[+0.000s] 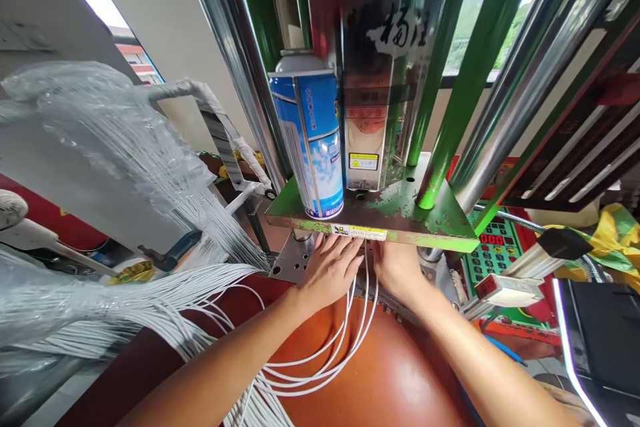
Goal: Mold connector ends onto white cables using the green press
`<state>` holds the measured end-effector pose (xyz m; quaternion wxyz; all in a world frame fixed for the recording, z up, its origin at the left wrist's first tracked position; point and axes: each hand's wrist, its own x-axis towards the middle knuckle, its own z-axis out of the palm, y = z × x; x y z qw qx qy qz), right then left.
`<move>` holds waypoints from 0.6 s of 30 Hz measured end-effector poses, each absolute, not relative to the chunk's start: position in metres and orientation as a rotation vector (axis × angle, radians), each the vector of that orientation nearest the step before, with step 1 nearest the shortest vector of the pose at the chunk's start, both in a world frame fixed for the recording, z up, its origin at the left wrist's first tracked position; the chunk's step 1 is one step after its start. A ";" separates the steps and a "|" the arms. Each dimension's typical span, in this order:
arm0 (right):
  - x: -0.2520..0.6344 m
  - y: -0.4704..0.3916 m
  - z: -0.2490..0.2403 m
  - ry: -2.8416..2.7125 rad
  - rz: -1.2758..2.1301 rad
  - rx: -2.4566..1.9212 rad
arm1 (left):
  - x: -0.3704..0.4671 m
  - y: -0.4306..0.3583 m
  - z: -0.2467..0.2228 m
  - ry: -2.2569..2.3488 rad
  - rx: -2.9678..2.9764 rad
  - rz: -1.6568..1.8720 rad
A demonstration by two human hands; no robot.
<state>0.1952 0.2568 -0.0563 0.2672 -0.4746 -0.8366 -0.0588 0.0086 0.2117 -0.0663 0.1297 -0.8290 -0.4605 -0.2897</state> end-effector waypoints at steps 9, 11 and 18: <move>0.163 0.227 -0.081 -2.273 -0.267 -1.463 | 0.020 0.223 -0.081 -1.458 -2.352 -0.660; 0.160 0.234 -0.080 -2.235 -0.241 -1.466 | 0.020 0.229 -0.082 -1.434 -2.361 -0.658; 0.196 0.204 -0.068 -2.207 -0.192 -1.302 | -0.003 0.197 -0.055 -1.417 -2.438 -0.821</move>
